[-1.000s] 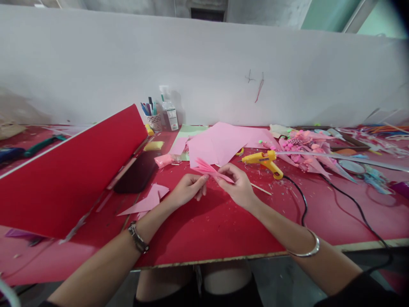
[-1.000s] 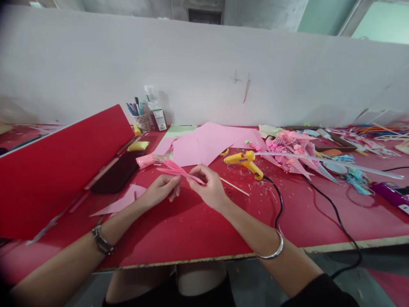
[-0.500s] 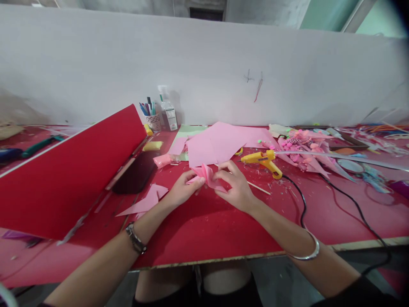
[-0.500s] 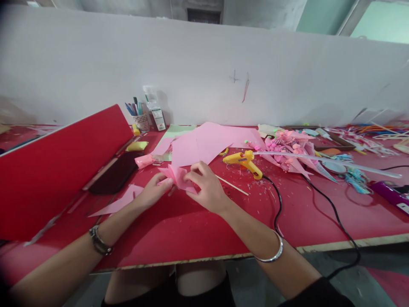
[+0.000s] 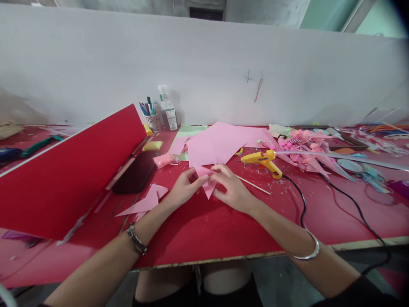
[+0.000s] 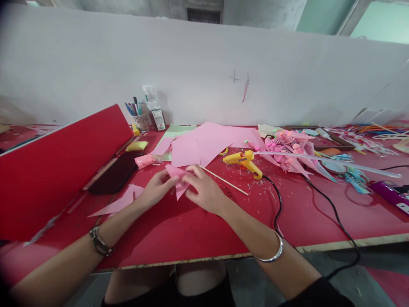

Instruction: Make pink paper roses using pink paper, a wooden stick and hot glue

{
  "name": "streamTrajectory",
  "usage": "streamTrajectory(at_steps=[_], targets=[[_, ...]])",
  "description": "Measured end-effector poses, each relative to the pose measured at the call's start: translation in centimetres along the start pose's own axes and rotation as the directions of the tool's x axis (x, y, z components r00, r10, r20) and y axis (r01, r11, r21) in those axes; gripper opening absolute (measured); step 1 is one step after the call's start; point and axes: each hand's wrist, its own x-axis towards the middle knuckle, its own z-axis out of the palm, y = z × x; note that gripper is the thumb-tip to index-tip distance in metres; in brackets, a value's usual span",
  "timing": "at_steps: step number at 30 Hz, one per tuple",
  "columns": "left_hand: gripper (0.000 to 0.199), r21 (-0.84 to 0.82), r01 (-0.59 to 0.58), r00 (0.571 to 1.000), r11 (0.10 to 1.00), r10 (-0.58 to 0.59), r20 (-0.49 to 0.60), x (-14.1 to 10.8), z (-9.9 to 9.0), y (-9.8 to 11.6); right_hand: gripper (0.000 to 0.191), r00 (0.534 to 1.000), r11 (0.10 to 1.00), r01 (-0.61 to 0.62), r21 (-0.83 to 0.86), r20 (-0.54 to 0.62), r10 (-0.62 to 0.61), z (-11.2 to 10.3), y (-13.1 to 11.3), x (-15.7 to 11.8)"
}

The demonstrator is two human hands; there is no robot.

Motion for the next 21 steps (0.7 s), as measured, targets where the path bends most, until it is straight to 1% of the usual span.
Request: streamTrajectory(at_steps=[2,4,6,9,14,18,21], targets=[[0.028,0.052,0.037,0.998,0.998,-0.035,-0.047,0.06,-0.05,0.00,0.023,1.000,1.000,0.000,0.023,-0.019,0.001,0.04,0.09,0.03],[0.033,0.073,0.060,0.997,0.996,-0.056,-0.056,0.11,-0.15,-0.07,0.026,0.999,0.999,0.011,0.050,-0.051,-0.009,0.03,0.20,0.10],[0.034,0.058,0.066,0.997,0.996,-0.063,-0.050,0.13,-0.23,-0.19,0.027,0.997,0.997,0.029,0.075,-0.078,-0.023,-0.04,0.29,0.18],[0.032,0.006,0.079,0.996,0.997,-0.078,-0.040,0.09,-0.27,-0.38,0.024,0.995,0.991,0.030,0.127,-0.097,-0.018,-0.24,0.28,0.25],[0.033,-0.018,0.080,0.995,0.997,-0.081,-0.063,0.12,-0.36,-0.48,0.013,0.991,0.964,-0.038,0.262,-0.113,0.070,-0.48,0.12,0.31],[0.033,-0.039,0.056,0.998,0.998,-0.056,0.017,0.21,-0.50,-0.47,0.010,0.972,0.922,-0.100,0.374,-0.160,0.170,-0.26,0.31,0.37],[0.030,-0.042,0.039,0.998,0.998,-0.037,0.047,0.14,-0.57,-0.20,0.010,0.960,0.851,-0.174,0.495,-0.105,0.258,0.01,0.54,0.37]])
